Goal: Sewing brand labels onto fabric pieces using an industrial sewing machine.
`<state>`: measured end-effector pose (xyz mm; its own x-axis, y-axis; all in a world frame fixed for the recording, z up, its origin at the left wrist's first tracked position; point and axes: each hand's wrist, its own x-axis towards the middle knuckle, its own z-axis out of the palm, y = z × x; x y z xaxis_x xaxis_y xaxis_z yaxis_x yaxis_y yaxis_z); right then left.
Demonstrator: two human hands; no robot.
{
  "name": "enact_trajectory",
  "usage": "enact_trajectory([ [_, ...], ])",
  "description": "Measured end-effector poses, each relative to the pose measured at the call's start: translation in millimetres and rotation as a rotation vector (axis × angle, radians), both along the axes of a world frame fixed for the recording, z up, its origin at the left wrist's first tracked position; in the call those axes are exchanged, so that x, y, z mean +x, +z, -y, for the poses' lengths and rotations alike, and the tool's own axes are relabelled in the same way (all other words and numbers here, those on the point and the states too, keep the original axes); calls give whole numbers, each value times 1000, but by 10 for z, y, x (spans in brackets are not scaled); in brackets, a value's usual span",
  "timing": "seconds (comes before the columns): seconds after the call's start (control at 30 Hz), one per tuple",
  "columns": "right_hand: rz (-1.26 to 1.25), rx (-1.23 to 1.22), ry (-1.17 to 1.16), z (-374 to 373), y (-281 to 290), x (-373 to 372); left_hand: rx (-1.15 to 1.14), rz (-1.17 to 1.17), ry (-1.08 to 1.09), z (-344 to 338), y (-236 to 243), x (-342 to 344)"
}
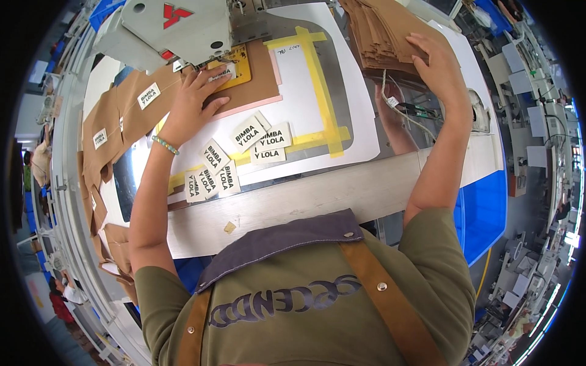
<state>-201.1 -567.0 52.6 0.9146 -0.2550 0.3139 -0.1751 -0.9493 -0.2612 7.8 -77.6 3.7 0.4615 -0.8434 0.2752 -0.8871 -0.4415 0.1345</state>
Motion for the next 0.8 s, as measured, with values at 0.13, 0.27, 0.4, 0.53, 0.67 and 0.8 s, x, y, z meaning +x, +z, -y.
enact_trajectory([
  [0.13,-8,5,-16,-10,9,-3,2,-38,16,-7,-7,-8],
  [0.27,4,16,-10,-18,24,-20,-12,-50,-15,-16,29,-5],
  [0.4,17,-23,-28,-56,40,-82,-47,-126,1,21,14,-42],
  [0.53,21,-8,-37,-66,75,-171,-31,-102,37,7,14,-52],
  [0.67,45,21,-29,-36,84,-352,-84,-247,163,-38,-13,-107],
  [0.8,85,-61,46,49,-12,-323,-154,-69,102,-347,-190,52],
])
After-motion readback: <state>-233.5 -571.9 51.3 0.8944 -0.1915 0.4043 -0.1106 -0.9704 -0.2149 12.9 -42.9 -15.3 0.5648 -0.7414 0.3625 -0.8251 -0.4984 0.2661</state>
